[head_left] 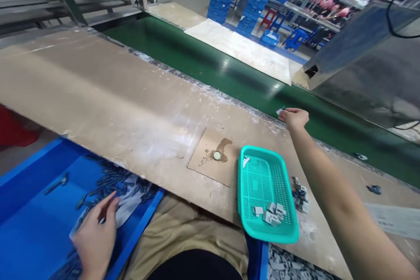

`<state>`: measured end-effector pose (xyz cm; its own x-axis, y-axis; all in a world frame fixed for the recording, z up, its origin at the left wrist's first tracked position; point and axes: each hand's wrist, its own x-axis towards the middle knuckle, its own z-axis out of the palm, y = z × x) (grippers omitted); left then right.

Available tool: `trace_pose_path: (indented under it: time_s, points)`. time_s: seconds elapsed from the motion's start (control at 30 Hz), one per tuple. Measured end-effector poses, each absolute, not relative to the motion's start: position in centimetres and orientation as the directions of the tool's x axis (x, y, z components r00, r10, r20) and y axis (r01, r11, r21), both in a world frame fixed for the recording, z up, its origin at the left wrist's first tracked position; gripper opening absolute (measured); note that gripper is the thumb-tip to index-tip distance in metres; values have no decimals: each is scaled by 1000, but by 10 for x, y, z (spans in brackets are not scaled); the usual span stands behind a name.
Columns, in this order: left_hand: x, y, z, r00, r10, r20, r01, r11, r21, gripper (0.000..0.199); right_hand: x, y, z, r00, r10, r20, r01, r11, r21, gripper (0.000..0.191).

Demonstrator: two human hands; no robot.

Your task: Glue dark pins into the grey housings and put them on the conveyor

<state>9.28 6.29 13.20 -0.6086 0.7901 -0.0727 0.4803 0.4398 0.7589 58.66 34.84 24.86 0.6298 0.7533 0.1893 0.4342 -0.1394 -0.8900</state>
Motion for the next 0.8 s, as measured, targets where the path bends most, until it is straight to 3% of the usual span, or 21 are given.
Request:
trace_pose_path:
  time_s: [0.1,0.23,0.3,0.37,0.4,0.47,0.53,0.63,0.7,0.8]
  points:
    - [65,49,80,-312,950,1,732,239,638,40,594,347,249,633,753,182,445,-161,-881,16]
    - [53,43,24,61,997,39,829,-72,555,40,581,304,264,556,816,158,478,-158,-864,6]
    - [52,42,11,202,979,20,836,-183,517,41,569,264,275,396,911,117,559,-139,-817,12]
    - [52,42,8,324,946,-2,823,-281,494,44,555,218,283,15,1000,-27,753,-29,-658,15]
    - [52,42,9,359,933,-9,820,-311,480,44,547,194,284,-136,980,-144,818,29,-575,16]
    - [55,43,15,358,934,-8,840,-318,439,40,531,153,282,-277,908,-315,888,116,-446,17]
    - [60,46,23,299,954,-21,867,-262,424,37,517,123,275,-319,871,-374,915,180,-362,21]
    - [72,60,35,138,984,-116,830,-51,555,29,504,103,265,-356,859,-369,919,250,-305,14]
    - [80,71,42,51,982,-183,756,82,650,21,503,100,260,-371,863,-343,909,261,-326,13]
    - [88,85,51,-32,969,-243,672,201,713,13,510,101,256,-377,876,-300,864,216,-455,10]
